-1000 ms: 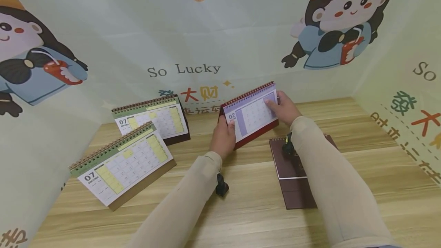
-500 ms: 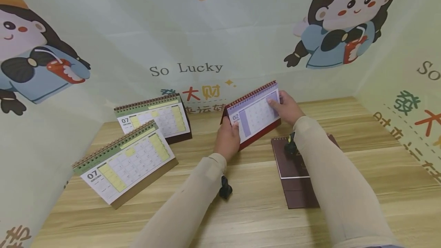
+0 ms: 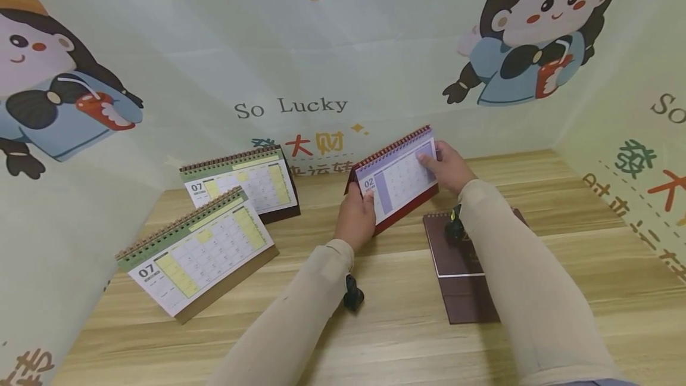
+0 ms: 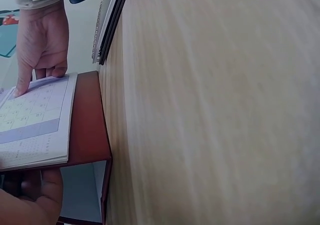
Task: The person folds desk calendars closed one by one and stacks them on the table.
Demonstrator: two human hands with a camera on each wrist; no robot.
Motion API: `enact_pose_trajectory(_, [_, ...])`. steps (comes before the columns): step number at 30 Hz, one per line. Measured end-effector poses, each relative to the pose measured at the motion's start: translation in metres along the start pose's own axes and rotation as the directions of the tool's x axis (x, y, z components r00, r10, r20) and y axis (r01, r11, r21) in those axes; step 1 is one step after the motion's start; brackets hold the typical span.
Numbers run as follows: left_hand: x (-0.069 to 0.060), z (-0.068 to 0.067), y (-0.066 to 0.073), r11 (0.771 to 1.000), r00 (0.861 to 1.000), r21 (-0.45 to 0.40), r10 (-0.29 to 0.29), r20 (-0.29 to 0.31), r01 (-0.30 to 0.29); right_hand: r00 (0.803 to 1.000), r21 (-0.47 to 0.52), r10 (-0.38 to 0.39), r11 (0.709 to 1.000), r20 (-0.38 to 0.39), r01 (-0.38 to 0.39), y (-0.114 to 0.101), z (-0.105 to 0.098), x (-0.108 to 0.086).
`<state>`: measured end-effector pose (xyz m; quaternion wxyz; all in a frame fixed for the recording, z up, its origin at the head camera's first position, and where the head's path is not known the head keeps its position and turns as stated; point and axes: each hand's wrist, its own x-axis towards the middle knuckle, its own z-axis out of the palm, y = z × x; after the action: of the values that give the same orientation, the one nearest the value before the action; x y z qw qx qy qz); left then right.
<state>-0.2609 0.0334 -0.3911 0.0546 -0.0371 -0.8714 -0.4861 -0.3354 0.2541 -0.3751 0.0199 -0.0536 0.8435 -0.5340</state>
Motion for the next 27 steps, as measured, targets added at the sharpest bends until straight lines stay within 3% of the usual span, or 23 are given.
enact_pose_trajectory(9, [0.0000, -0.0046, -0.0002, 0.998, 1.000, 0.065, 0.013, -0.002, -0.013, 1.000, -0.006, -0.007, 1.000, 0.012, 0.007, -0.0016, 0.0019, 0.0003])
enact_pose_trajectory(27, [-0.0070, -0.0025, 0.0014, 0.999, 1.000, 0.039, 0.016, 0.005, -0.016, 1.000, 0.009, -0.002, 1.000, 0.025, 0.002, -0.0034, 0.0009, -0.0024])
